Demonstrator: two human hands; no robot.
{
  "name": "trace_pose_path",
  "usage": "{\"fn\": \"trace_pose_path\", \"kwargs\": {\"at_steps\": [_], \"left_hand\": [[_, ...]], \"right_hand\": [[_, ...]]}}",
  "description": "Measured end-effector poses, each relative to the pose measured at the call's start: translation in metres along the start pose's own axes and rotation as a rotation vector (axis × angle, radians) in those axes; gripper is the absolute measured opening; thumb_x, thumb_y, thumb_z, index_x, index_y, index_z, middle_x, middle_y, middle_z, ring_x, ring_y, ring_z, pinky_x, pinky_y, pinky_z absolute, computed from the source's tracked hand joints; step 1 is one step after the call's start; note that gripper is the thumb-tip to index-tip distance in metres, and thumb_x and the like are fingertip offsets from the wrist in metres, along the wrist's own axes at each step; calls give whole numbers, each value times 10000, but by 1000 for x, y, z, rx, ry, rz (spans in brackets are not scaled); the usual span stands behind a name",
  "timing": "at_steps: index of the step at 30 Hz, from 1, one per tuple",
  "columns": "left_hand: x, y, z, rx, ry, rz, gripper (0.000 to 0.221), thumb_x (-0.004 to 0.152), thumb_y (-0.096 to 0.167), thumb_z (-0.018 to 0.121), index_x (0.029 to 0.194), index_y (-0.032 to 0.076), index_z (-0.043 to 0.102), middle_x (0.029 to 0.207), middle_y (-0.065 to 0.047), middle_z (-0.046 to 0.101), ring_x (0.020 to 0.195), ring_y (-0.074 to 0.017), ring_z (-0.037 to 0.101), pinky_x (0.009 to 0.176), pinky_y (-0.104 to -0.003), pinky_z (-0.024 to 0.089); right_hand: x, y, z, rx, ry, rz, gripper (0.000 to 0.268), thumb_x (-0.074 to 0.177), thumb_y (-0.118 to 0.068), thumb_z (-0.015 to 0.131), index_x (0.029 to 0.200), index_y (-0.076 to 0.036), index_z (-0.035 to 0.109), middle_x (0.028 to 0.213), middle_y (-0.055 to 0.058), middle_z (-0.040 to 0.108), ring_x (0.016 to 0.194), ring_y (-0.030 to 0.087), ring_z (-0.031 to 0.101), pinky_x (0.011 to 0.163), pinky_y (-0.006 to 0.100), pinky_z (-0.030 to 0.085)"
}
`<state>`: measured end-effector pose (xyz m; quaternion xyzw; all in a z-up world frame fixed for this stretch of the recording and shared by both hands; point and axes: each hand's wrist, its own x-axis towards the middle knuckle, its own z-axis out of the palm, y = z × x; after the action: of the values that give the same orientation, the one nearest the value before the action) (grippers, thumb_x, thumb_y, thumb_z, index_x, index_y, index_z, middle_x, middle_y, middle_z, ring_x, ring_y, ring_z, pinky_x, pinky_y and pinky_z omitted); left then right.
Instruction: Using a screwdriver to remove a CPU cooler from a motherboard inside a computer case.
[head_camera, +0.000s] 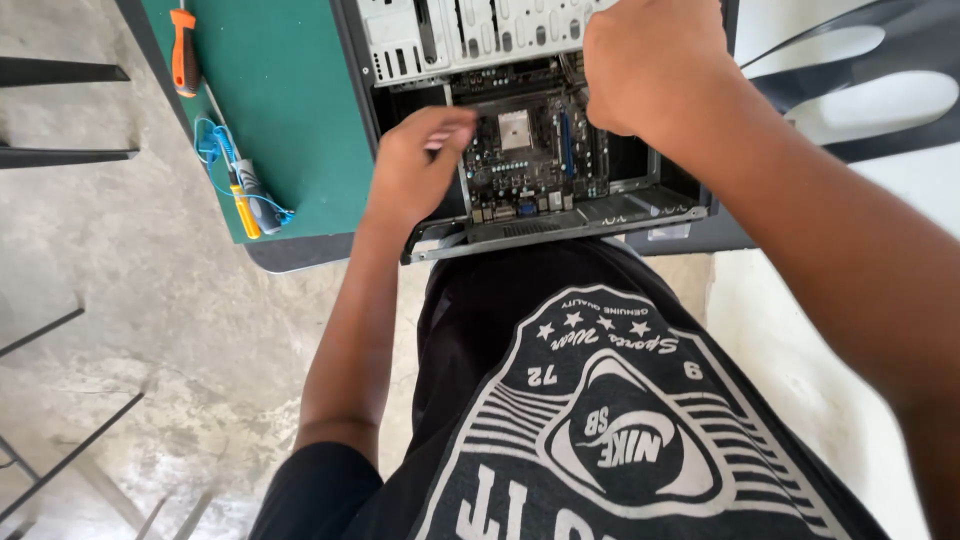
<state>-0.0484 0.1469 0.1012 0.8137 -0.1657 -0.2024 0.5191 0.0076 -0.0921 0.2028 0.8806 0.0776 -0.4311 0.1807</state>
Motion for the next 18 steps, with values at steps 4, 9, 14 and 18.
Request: {"fn": "trace_pose_path", "kwargs": {"at_steps": [4,9,14,18], "left_hand": [[-28,1,-25,-83,178,-58,149,1028,136,599,1129,82,694,1069,-50,729,1000,-188,710,862,-302,592],[-37,5,-37,-13,305,-12,153,1032,126,590,1133,70,691,1050,-71,748,987,-190,730,843,-303,593],[-48,7,-38,13,373,-13,161,1030,106,580,1134,65,696,1052,-76,748,966,-188,724,827,-305,585],[-68,4,-40,46,433,-57,161,1042,145,596,1138,63,696,1049,-81,745,955,-197,725,818,-318,583]], "right_hand": [[-2,4,-10,474,-108,147,141,897,-54,489,766,-10,518,717,148,493,672,328,481,576,449,378],[29,26,21,702,-170,173,190,864,-49,374,987,-2,511,807,164,606,654,305,613,534,402,469],[12,60,29,739,-110,191,343,1081,-222,296,1247,24,467,911,196,535,710,277,616,532,382,474],[-32,70,22,472,-2,177,622,1229,-445,283,899,17,537,666,173,471,578,324,513,530,479,408]]}}
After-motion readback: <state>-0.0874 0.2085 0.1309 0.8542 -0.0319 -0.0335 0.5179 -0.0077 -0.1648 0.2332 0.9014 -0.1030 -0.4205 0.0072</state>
